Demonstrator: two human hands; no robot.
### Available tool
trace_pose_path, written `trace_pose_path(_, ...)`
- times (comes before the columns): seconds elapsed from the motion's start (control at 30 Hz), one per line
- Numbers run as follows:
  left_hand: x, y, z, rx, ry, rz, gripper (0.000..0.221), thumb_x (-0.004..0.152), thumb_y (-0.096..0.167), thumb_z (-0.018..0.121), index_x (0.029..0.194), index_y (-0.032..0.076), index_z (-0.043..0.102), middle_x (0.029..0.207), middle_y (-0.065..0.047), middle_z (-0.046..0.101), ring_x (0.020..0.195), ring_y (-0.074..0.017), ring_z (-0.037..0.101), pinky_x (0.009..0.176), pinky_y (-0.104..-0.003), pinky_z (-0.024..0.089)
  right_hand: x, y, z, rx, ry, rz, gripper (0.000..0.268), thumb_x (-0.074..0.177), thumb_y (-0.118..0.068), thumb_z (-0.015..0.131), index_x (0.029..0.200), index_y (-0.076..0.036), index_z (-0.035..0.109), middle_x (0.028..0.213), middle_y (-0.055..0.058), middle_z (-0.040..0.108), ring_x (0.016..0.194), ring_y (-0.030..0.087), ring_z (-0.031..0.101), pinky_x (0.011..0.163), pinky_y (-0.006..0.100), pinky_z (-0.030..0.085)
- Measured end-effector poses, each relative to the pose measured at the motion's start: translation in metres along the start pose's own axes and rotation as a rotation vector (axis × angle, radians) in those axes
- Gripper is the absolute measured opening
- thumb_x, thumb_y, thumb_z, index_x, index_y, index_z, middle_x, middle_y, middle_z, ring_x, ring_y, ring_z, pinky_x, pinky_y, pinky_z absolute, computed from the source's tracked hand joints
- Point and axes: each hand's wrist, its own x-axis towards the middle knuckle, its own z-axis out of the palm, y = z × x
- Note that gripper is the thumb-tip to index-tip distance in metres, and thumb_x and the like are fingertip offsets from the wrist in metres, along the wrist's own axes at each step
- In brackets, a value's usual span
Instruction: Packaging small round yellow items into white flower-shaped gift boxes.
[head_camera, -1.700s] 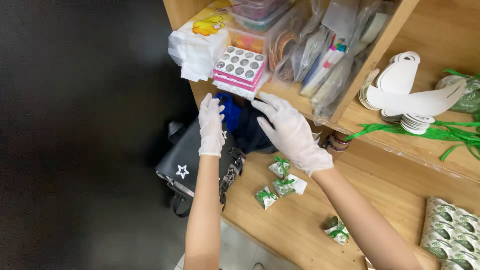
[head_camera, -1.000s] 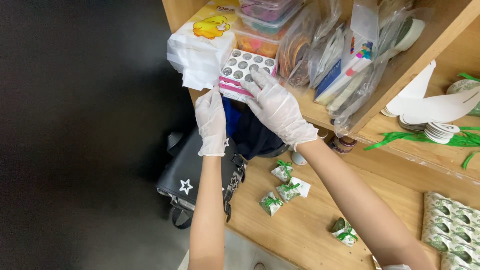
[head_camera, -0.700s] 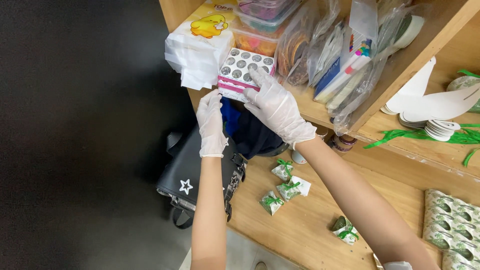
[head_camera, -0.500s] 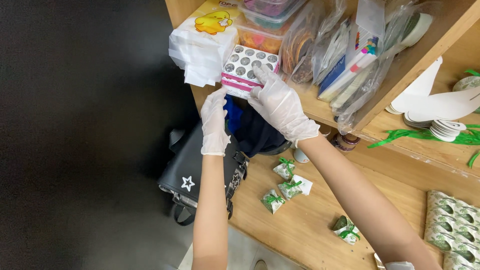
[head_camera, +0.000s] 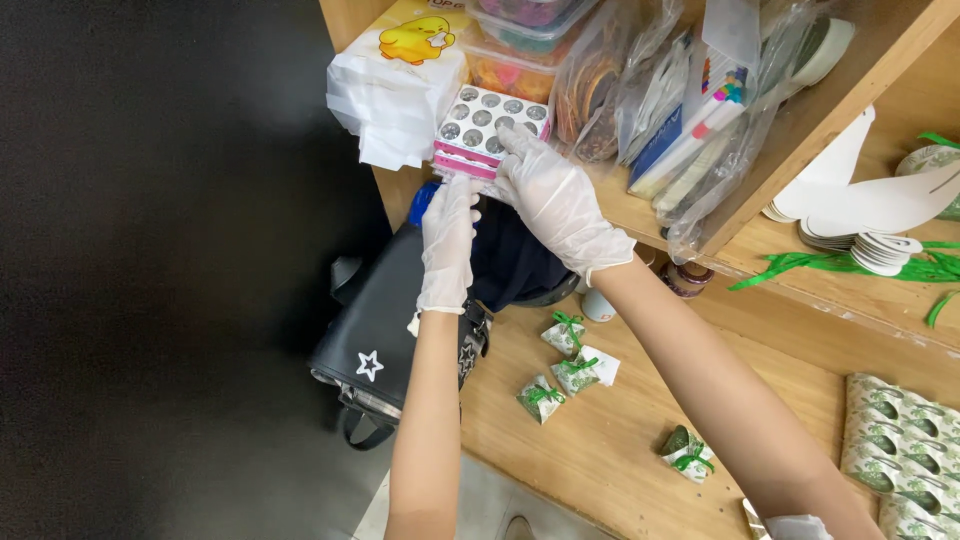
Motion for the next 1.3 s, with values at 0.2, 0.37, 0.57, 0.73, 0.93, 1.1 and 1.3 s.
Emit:
trace_pose_path(0.2,0.035,-0.052,0.006,-0.051,-0.023,0.084,0.024,0.105,0.029,0.065,0.103,0.006,0.068,0.082,0.002,0.056,0.070,-0.0060,0.046,0.061,-0.022,0.041,0.004,-0.004,-0.017,0.093,-0.059,0.059,0.016,0.098,-0.017,0.074,0.107,-0.005,0.068,0.138,0.018,0.066,0.117,0.032,0.065,0.097,0.041,0.054)
trace_pose_path(0.37,0.037,-0.054,0.003,0.092,-0.003,0.359,0.018,0.102,0.022,0.066,0.101,0.005,0.070,0.093,0.003,0.065,0.083,-0.0035,0.056,0.074,-0.021,0.046,0.012,-0.007,-0.028,0.044,-0.026,-0.023,0.038,0.086,-0.014,0.075,0.121,-0.006,0.063,0.138,0.016,0.063,0.123,0.033,0.063,0.097,0.040,0.055)
trace_pose_path(0.57,0.022,-0.026,0.008,-0.016,0.007,0.074,0.017,0.103,0.022,0.063,0.100,0.006,0.068,0.084,0.002,0.056,0.073,-0.0089,0.046,0.063,-0.025,0.038,0.020,0.000,-0.031,0.025,-0.075,-0.057,0.047,0.086,-0.019,0.078,0.129,-0.007,0.063,0.135,0.014,0.063,0.123,0.033,0.062,0.096,0.041,0.054)
trace_pose_path(0.73,0.018,-0.010,0.008,-0.092,-0.018,0.064,0.015,0.099,0.021,0.059,0.106,0.010,0.067,0.098,0.001,0.067,0.090,-0.0071,0.062,0.072,-0.022,0.049,0.022,0.008,-0.032,0.145,-0.056,0.023,0.046,0.087,-0.017,0.077,0.131,-0.011,0.065,0.140,0.013,0.062,0.127,0.031,0.060,0.097,0.038,0.054)
trace_pose_path(0.93,0.029,-0.022,-0.012,-0.379,-0.095,0.006,0.032,0.095,0.018,0.058,0.126,0.009,0.061,0.114,-0.005,0.066,0.103,-0.0162,0.063,0.088,-0.036,0.051,0.027,0.012,-0.035,0.194,-0.115,0.081,0.044,0.089,-0.017,0.077,0.131,-0.012,0.065,0.137,0.012,0.064,0.125,0.030,0.061,0.098,0.039,0.054)
trace_pose_path(1.1,0.003,-0.001,-0.026,-0.742,-0.365,-0.080,0.046,0.094,0.022,0.060,0.137,0.008,0.053,0.132,-0.009,0.063,0.124,-0.0234,0.060,0.100,-0.045,0.049,0.024,0.011,-0.035,0.194,-0.075,0.048,0.042,0.089,-0.016,0.078,0.129,-0.011,0.066,0.137,0.012,0.064,0.127,0.031,0.060,0.100,0.040,0.053)
trace_pose_path(1.3,-0.008,-0.009,-0.036,-1.016,-0.426,-0.132,0.059,0.082,0.020,0.057,0.140,0.008,0.053,0.138,-0.014,0.060,0.130,-0.0351,0.057,0.105,-0.060,0.047,0.023,0.009,-0.036,0.233,-0.081,0.059,0.043,0.090,-0.018,0.079,0.130,-0.010,0.065,0.137,0.014,0.063,0.127,0.032,0.059,0.102,0.040,0.051)
